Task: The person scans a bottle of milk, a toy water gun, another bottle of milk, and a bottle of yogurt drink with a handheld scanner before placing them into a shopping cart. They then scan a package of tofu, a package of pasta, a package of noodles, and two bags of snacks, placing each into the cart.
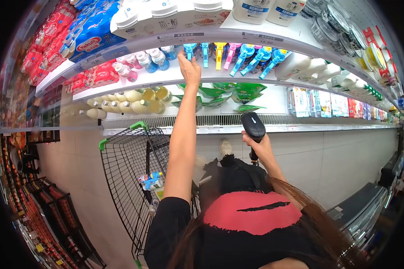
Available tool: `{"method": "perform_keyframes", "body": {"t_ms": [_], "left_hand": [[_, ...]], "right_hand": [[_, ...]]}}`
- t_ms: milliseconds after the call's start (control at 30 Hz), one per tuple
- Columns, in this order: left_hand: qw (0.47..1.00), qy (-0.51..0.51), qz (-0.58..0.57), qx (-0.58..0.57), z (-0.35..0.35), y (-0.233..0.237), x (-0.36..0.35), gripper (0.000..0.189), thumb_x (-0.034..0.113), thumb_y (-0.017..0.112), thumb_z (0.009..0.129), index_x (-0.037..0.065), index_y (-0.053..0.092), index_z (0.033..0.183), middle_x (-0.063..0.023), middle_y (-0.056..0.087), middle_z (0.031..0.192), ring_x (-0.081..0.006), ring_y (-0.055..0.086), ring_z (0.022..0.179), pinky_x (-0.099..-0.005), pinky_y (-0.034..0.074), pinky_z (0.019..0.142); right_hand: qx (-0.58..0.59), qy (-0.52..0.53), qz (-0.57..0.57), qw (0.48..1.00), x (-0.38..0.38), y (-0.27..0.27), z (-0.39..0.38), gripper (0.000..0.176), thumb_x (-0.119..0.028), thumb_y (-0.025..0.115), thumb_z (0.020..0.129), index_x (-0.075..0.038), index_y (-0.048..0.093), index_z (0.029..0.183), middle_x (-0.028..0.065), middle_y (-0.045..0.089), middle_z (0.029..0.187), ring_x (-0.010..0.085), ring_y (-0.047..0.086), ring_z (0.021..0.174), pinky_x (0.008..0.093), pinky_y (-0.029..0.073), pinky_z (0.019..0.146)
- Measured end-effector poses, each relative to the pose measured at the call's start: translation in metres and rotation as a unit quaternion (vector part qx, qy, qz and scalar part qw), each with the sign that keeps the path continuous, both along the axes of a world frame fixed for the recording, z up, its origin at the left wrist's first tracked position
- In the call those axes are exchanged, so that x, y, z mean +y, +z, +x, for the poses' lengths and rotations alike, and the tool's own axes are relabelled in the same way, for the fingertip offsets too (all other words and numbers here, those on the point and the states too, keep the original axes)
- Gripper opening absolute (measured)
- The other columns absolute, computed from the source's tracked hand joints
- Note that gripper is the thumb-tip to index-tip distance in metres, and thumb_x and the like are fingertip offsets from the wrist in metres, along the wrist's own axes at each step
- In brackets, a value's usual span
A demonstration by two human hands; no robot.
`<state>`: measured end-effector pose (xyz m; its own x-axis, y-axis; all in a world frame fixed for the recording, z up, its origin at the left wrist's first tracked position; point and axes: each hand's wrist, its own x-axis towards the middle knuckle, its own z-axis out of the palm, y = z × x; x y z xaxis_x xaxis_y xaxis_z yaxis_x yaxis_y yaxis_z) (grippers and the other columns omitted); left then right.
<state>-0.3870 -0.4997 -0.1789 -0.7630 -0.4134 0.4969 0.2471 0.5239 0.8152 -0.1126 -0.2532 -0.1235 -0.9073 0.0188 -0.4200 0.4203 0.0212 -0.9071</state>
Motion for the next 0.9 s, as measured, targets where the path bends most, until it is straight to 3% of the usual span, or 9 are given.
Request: {"method": "perform_keyframes", "body": {"t_ms": [233,300,367,400,567,633,733,833,900], "left_hand": [[0.998,-0.044,-0.001,-0.051,0.017,0.011,-0.019,0.065,0.005,0.073,0.079,-0.003,0.036,0.131,-0.0278,0.049,0.123,-0.0439,0.052,0.113,-0.0440,0.042,0.096],[0.993,-0.068,0.053,-0.085,0.031,0.016,-0.026,0.069,0.006,0.073,0.079,-0.003,0.033,0.135,-0.0283,0.048,0.128,-0.0443,0.051,0.116,-0.0437,0.043,0.098],[0.983,-0.111,0.087,-0.120,0.047,0.029,-0.038,0.074,0.007,0.074,0.078,-0.003,0.031,0.138,-0.0289,0.043,0.137,-0.0443,0.048,0.124,-0.0433,0.040,0.104],[0.984,-0.111,0.071,-0.116,0.048,0.020,-0.043,0.074,0.008,0.074,0.078,-0.002,0.031,0.138,-0.0290,0.043,0.138,-0.0441,0.047,0.124,-0.0436,0.039,0.105],[0.989,-0.116,0.070,-0.056,0.076,0.031,-0.057,0.070,0.008,0.071,0.080,-0.003,0.034,0.138,-0.0290,0.045,0.135,-0.0443,0.043,0.127,-0.0449,0.036,0.107],[0.996,-0.045,0.034,-0.062,0.116,0.031,-0.069,0.058,0.007,0.070,0.082,-0.001,0.043,0.133,-0.0234,0.052,0.128,-0.0340,0.062,0.106,-0.0412,0.051,0.089],[0.986,0.072,0.145,-0.038,0.237,0.037,-0.116,0.031,0.000,0.065,0.085,-0.003,0.055,0.114,-0.0180,0.060,0.110,-0.0256,0.064,0.094,-0.0338,0.055,0.071],[0.936,0.321,0.132,-0.051,0.342,-0.015,-0.172,0.020,-0.002,0.060,0.086,-0.002,0.056,0.106,-0.0157,0.056,0.099,-0.0269,0.059,0.083,-0.0354,0.050,0.073],[0.849,0.473,0.187,-0.142,0.419,-0.089,-0.212,0.026,-0.002,0.062,0.082,-0.004,0.053,0.107,-0.0150,0.055,0.098,-0.0272,0.056,0.091,-0.0376,0.047,0.081]], "right_hand": [[0.011,0.036,-0.050,0.998,-0.032,0.008,-0.011,0.043,-0.014,0.076,0.084,0.003,0.056,0.119,0.0109,0.069,0.107,0.0167,0.065,0.102,0.0312,0.050,0.090],[0.008,0.066,-0.032,0.997,-0.041,0.007,-0.012,0.040,-0.013,0.076,0.084,0.002,0.058,0.116,0.0107,0.069,0.107,0.0167,0.065,0.101,0.0314,0.050,0.090],[0.020,0.116,-0.012,0.993,-0.054,0.003,-0.012,0.039,-0.017,0.075,0.085,0.003,0.062,0.115,0.0109,0.070,0.107,0.0131,0.065,0.088,0.0275,0.051,0.074],[-0.010,0.135,-0.010,0.991,-0.062,0.008,-0.013,0.035,-0.015,0.077,0.084,0.001,0.061,0.111,0.0086,0.068,0.107,0.0147,0.064,0.099,0.0306,0.050,0.089],[0.016,0.196,0.021,0.980,-0.101,0.015,-0.012,0.036,-0.015,0.078,0.083,-0.001,0.061,0.111,0.0065,0.068,0.104,0.0128,0.063,0.097,0.0293,0.049,0.088],[0.013,0.200,0.025,0.979,-0.118,0.021,-0.003,0.036,-0.015,0.078,0.083,-0.001,0.061,0.111,0.0059,0.069,0.104,0.0124,0.063,0.096,0.0290,0.048,0.088],[0.013,0.241,0.076,0.968,-0.138,0.020,0.007,0.029,-0.015,0.073,0.085,0.001,0.068,0.108,0.0072,0.071,0.098,0.0124,0.064,0.085,0.0276,0.049,0.074],[-0.005,0.276,0.089,0.957,-0.148,0.012,0.018,0.033,-0.020,0.069,0.089,-0.001,0.063,0.116,0.0086,0.069,0.109,0.0151,0.066,0.087,0.0287,0.049,0.074],[-0.026,0.297,0.108,0.948,-0.160,0.012,0.023,0.034,-0.020,0.069,0.089,-0.001,0.063,0.116,0.0089,0.069,0.108,0.0155,0.066,0.086,0.0287,0.049,0.074]]}}
